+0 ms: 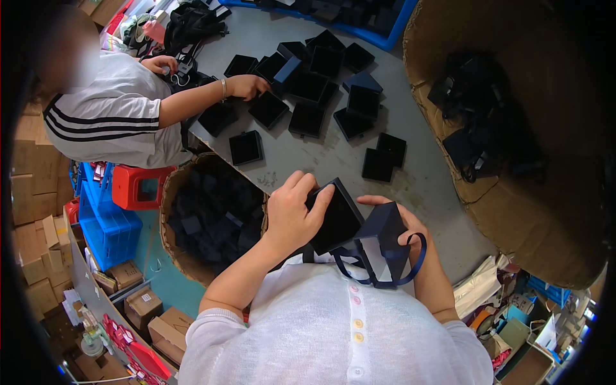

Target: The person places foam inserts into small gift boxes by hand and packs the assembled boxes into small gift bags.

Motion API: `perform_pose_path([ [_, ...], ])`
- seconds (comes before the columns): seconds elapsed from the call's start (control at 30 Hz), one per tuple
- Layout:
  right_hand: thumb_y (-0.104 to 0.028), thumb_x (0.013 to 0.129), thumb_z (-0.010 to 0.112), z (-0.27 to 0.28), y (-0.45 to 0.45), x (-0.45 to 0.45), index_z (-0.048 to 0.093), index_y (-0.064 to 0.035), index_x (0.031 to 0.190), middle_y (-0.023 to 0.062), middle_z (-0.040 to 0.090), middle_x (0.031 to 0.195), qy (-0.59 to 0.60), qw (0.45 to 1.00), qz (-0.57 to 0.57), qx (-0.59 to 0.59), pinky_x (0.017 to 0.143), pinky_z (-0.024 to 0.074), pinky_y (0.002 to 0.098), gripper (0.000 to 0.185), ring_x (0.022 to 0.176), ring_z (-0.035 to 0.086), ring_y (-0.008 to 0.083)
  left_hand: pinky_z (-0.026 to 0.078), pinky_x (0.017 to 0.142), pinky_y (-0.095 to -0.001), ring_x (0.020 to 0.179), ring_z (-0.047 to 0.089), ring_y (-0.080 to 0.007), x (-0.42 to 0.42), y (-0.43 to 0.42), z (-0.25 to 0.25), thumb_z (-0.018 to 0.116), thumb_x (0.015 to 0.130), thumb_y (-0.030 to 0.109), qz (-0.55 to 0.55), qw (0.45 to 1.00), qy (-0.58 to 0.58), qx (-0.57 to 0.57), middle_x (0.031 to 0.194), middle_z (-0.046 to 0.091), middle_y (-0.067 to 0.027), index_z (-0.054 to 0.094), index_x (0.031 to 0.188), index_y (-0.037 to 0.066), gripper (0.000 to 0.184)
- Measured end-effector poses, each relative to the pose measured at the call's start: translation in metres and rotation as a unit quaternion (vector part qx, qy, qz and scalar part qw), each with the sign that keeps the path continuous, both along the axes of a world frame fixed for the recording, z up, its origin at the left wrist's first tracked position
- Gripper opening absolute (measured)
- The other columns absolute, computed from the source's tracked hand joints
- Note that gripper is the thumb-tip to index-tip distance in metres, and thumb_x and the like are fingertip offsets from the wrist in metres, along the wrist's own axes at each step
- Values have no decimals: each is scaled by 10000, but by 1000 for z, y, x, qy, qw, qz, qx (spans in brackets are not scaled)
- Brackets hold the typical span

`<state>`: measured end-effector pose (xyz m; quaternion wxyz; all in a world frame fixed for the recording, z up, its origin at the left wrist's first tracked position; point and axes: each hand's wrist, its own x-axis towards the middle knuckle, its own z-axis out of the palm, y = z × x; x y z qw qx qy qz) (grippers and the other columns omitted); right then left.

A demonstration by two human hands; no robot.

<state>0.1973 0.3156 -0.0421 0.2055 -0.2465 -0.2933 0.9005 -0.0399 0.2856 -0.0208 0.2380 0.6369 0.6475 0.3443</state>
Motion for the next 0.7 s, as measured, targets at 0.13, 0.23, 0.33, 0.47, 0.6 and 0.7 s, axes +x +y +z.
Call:
perform_pose_path([
  [0.13, -291, 517, 739, 0, -2, -3, 385, 64, 1349, 83, 649, 945, -2, 998, -51, -19, 809, 508, 243, 972, 877, 648, 164, 429, 601, -386, 662, 527, -361, -6, -1, -13, 522, 930, 247, -2, 996, -59, -70, 704, 505, -173, 539, 811, -21, 294],
  [0.23, -283, 524, 731, -5, -2, -3, 367, 64, 1352, 104, 647, 980, 12, 996, -74, -46, 826, 516, 264, 969, 895, 651, 189, 446, 714, -353, 731, 560, -308, -12, -3, -24, 493, 957, 239, -28, 963, -220, -156, 834, 580, -189, 567, 1021, -20, 277],
  [0.33, -278, 539, 728, -17, 2, 2, 349, 50, 1358, 132, 636, 1041, 33, 994, -87, -55, 850, 521, 290, 961, 927, 650, 218, 459, 780, -335, 815, 600, -256, -7, -7, -17, 551, 911, 178, -87, 933, -295, -186, 928, 614, -159, 512, 1189, 7, 329],
  [0.47, -326, 563, 772, -12, 8, 13, 398, 10, 1343, 101, 637, 989, -32, 993, -109, 40, 816, 507, 260, 927, 914, 637, 182, 460, 813, -274, 897, 579, -152, -2, -7, -22, 596, 834, 15, -5, 954, -254, -161, 1048, 608, -72, 465, 1291, 37, 476],
  [0.6, -293, 669, 791, 3, 21, 17, 419, -3, 1364, 64, 635, 952, -80, 978, 67, 180, 805, 462, 246, 841, 869, 601, 127, 482, 757, -288, 835, 614, -211, 9, -3, -20, 614, 813, -9, 30, 994, -108, 10, 978, 626, -155, 494, 1256, 25, 461],
  [0.7, -214, 706, 775, 11, 18, -3, 250, -33, 1471, 88, 640, 993, -242, 899, 134, 340, 781, 459, 275, 945, 839, 588, 131, 495, 787, -343, 921, 621, -322, 17, -3, -16, 638, 775, -9, 9, 993, -105, 61, 1059, 610, -187, 511, 1238, 18, 481],
])
